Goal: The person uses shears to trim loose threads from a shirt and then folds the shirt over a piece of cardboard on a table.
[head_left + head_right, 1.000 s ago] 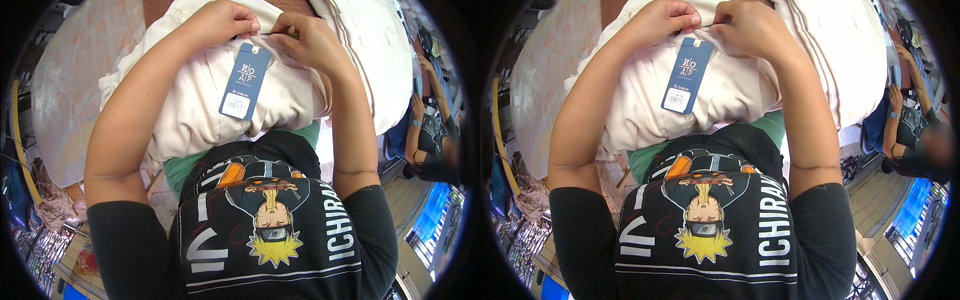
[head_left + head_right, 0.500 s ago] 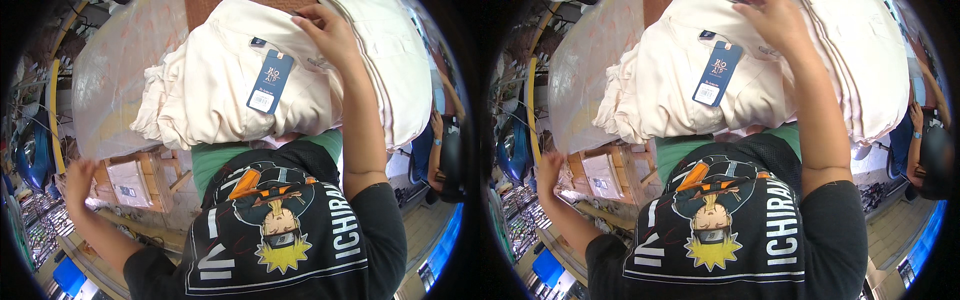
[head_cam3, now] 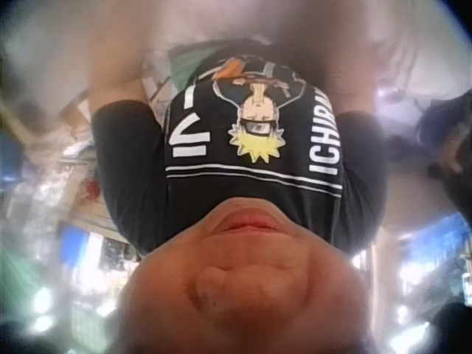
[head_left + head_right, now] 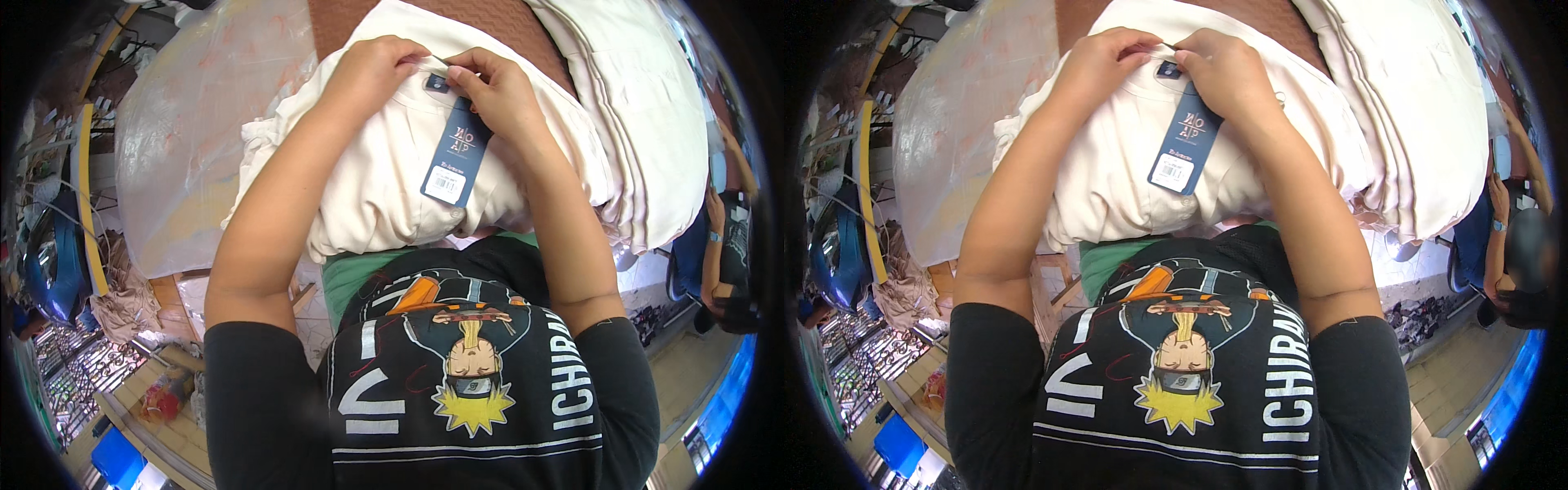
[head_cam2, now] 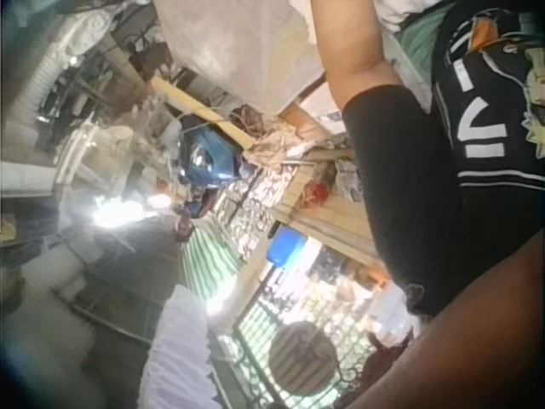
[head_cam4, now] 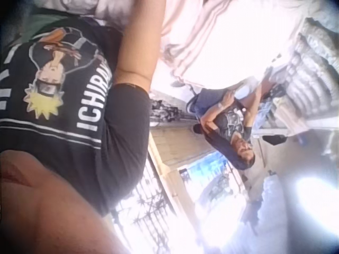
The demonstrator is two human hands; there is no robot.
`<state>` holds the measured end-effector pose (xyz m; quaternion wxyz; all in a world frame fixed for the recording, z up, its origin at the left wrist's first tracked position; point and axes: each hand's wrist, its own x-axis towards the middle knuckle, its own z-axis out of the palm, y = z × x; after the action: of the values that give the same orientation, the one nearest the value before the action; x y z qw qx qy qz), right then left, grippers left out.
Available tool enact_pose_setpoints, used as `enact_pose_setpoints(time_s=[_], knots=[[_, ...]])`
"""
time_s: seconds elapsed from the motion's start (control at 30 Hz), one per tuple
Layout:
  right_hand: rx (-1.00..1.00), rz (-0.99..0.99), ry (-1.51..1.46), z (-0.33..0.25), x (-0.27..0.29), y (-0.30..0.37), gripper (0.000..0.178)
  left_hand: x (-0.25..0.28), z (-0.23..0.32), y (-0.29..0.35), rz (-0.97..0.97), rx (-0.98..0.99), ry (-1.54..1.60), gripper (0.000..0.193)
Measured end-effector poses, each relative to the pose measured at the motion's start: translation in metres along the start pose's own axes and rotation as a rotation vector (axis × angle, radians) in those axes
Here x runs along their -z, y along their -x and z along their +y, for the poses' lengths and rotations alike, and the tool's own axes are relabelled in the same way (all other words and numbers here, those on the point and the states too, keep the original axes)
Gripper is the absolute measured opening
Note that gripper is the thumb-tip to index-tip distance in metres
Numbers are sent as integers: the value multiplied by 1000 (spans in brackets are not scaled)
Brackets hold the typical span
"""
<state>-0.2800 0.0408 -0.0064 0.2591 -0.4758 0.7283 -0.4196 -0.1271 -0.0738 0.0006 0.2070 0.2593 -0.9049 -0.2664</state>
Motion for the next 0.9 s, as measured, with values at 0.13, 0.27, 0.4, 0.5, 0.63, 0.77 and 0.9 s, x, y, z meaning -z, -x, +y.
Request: enact_pose_setpoints(time_s=[0.13, 0.27, 0.4, 0.5, 0.63, 0.77, 0.9], knots=[[-32, -27, -4, -3, -2, 1, 21, 2, -7, 3, -27, -16, 46, 22], [-44, -24, 15, -6, -1, 3, 22, 4, -7, 3, -9, -140, -13, 20], [-22, -13, 52, -7, 0, 2, 21, 2, -9, 0, 29, -257, -126, 15], [-22, -7, 77, -11, 1, 4, 21, 1, -6, 0, 52, -286, -177, 12], [-47, -15, 80, -16, 2, 6, 21, 3, -2, -1, 41, -213, -210, 13], [3, -17, 84, -13, 1, 8, 20, 9, 2, -3, -21, -117, -190, 16], [-11, -26, 111, -16, 1, 9, 21, 11, 3, -4, -37, -113, -188, 15]])
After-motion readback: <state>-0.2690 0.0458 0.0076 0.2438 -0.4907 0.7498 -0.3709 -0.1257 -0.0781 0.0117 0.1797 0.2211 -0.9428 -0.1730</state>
